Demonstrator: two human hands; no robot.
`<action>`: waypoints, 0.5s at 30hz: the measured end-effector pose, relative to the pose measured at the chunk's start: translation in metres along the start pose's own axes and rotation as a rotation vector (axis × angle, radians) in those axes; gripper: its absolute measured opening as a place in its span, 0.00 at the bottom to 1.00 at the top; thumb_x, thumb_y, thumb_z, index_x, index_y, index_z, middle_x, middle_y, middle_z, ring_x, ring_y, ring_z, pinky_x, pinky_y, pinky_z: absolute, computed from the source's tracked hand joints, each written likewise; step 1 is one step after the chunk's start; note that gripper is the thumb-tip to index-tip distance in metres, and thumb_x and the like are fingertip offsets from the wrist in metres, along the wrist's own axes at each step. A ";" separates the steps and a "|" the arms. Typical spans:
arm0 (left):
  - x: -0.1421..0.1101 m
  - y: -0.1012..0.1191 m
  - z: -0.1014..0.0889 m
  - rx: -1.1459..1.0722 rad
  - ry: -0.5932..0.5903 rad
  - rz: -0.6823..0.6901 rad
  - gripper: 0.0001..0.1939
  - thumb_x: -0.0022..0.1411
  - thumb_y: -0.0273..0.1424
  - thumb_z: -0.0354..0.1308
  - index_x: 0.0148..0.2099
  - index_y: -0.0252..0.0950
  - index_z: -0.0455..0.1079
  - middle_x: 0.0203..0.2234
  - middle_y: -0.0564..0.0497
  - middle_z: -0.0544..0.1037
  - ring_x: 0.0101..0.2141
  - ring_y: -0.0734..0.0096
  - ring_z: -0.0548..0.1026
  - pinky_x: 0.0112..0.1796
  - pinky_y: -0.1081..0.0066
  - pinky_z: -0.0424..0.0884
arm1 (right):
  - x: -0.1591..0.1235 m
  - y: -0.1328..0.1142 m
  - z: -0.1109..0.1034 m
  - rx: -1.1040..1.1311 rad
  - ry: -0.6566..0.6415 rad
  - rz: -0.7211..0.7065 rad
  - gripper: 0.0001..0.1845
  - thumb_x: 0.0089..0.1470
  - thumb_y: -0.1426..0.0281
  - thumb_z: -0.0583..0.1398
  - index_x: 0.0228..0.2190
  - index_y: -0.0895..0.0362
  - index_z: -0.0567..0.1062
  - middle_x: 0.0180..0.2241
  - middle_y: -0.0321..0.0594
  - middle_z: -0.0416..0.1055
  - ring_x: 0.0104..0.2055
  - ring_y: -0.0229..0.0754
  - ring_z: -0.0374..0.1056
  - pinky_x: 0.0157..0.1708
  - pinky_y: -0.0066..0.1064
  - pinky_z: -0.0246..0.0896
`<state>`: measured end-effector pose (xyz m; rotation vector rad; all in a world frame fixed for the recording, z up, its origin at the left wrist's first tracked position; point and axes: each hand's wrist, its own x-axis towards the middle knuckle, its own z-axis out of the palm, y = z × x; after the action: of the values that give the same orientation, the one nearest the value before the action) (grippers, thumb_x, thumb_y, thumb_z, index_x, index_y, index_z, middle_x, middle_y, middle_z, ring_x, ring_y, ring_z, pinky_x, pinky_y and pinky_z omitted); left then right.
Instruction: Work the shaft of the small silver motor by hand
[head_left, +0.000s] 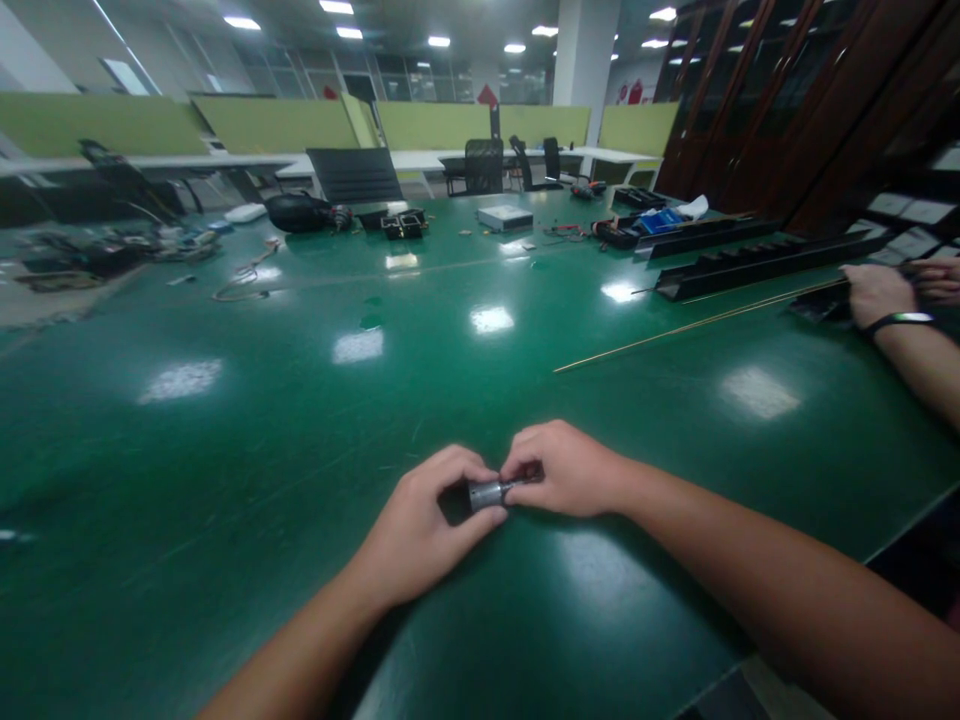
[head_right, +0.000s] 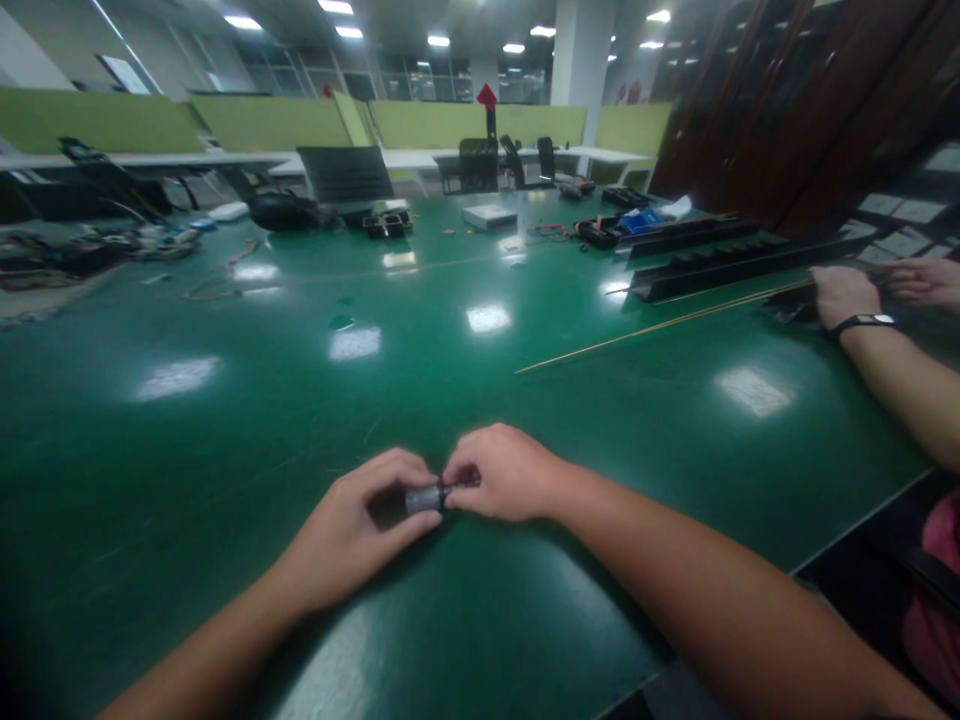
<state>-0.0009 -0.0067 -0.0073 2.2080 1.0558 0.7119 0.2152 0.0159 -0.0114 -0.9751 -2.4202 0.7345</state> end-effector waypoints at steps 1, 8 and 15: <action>0.000 0.001 -0.001 -0.012 -0.007 -0.003 0.06 0.61 0.31 0.61 0.41 0.37 0.74 0.37 0.48 0.77 0.39 0.65 0.75 0.41 0.67 0.70 | -0.001 0.001 -0.001 0.004 0.001 -0.006 0.08 0.52 0.69 0.64 0.34 0.59 0.80 0.30 0.38 0.74 0.31 0.35 0.67 0.31 0.25 0.56; 0.002 0.002 -0.001 -0.023 -0.005 -0.047 0.05 0.62 0.31 0.60 0.41 0.37 0.75 0.36 0.49 0.78 0.38 0.66 0.75 0.41 0.69 0.70 | 0.000 0.000 -0.002 -0.015 0.010 -0.041 0.08 0.52 0.68 0.65 0.34 0.59 0.80 0.30 0.39 0.74 0.32 0.37 0.68 0.32 0.26 0.57; 0.001 0.003 -0.001 0.003 0.001 -0.065 0.06 0.59 0.30 0.62 0.41 0.37 0.74 0.36 0.49 0.78 0.38 0.65 0.75 0.41 0.68 0.70 | 0.001 -0.001 -0.003 -0.044 0.014 -0.045 0.08 0.51 0.69 0.65 0.34 0.59 0.81 0.31 0.40 0.75 0.33 0.38 0.68 0.34 0.27 0.58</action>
<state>0.0005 -0.0073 -0.0045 2.1657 1.1250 0.6834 0.2161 0.0167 -0.0087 -0.9357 -2.4474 0.6589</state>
